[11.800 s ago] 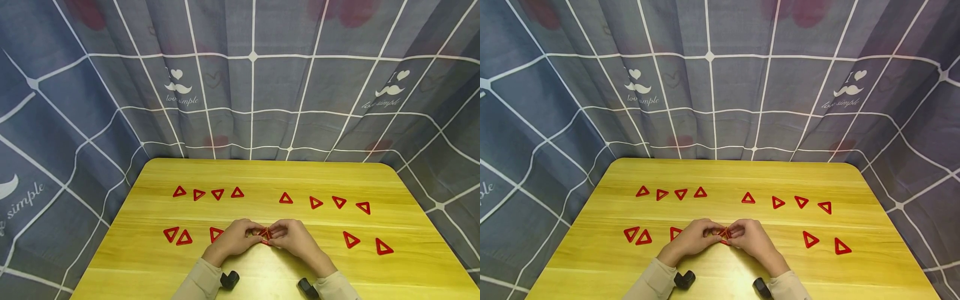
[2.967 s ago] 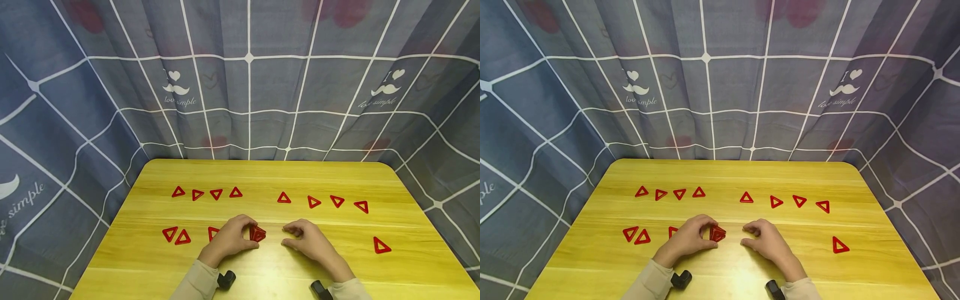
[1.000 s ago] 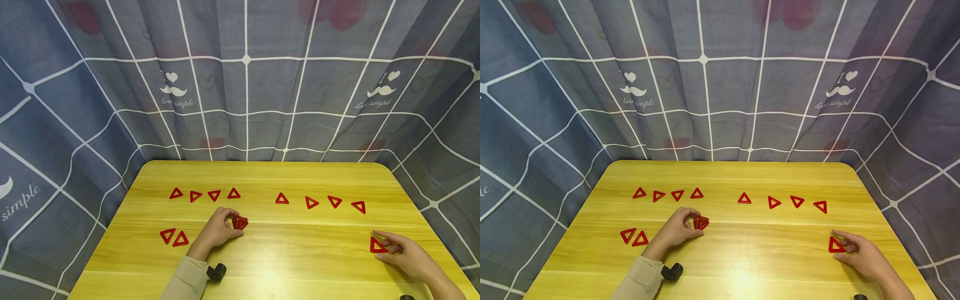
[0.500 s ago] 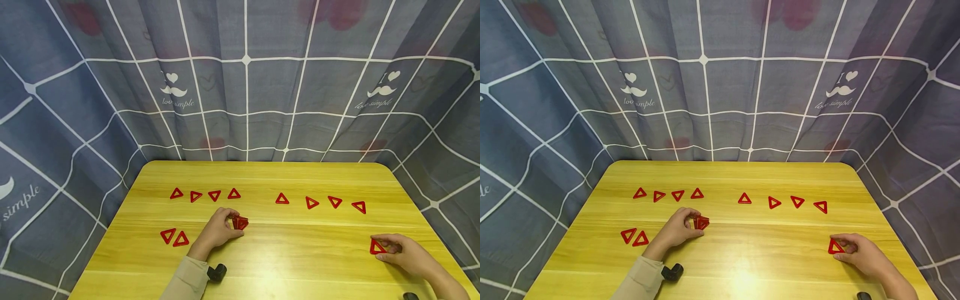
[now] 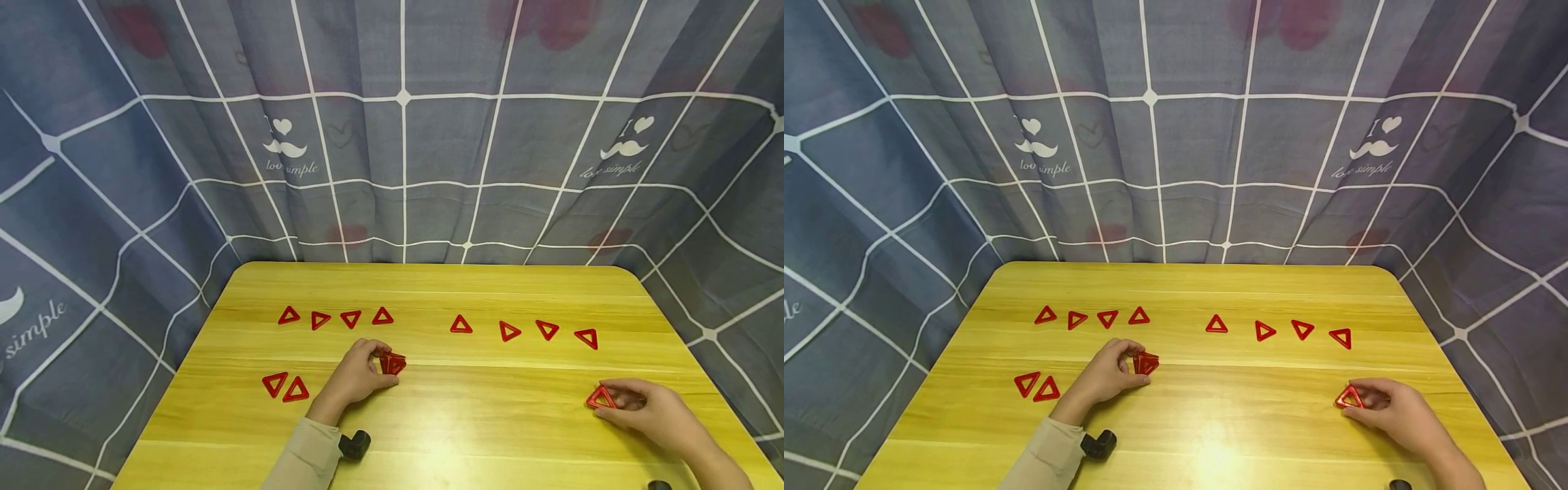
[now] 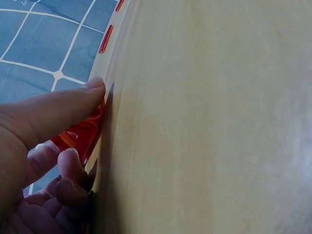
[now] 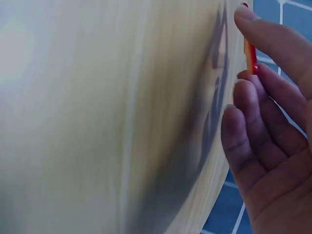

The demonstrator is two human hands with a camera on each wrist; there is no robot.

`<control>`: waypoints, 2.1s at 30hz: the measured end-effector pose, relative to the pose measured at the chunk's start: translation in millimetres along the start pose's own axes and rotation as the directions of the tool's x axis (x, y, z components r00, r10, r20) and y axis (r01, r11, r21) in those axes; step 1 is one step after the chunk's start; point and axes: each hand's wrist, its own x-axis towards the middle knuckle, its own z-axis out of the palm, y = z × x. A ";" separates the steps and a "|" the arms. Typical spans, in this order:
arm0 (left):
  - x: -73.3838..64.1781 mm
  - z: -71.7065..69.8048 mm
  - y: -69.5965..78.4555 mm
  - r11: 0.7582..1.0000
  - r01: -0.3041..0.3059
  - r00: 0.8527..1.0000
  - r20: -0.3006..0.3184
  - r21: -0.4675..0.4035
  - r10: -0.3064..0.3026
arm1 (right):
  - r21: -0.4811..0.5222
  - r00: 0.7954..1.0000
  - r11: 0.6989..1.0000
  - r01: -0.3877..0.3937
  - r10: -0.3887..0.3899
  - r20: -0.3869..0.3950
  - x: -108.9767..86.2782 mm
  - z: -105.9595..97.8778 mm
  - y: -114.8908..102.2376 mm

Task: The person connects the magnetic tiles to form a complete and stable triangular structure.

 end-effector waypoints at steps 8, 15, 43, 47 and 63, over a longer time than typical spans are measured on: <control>1.1 1.5 1.3 1.000 0.008 1.000 -0.001 0.007 -0.008 | 0.115 0.996 0.989 0.088 -0.089 0.001 11.4 22.2 -29.1; 3.0 4.7 1.9 0.998 0.009 1.000 -0.028 0.070 -0.007 | 0.207 0.986 0.968 0.141 -0.156 0.057 27.1 43.9 -59.2; 4.0 -14.0 -1.8 0.979 0.026 0.994 -0.110 0.200 -0.004 | 0.330 0.917 0.910 0.252 -0.333 0.218 69.5 123.3 -161.5; 4.3 -16.7 -4.7 0.979 0.029 0.993 -0.116 0.203 -0.005 | 0.331 0.905 0.901 0.279 -0.362 0.223 73.1 131.3 -175.3; -34.4 -55.3 -16.6 0.991 0.067 0.990 -0.129 0.114 -0.053 | 0.333 0.906 0.904 0.269 -0.355 0.231 75.7 144.2 -184.2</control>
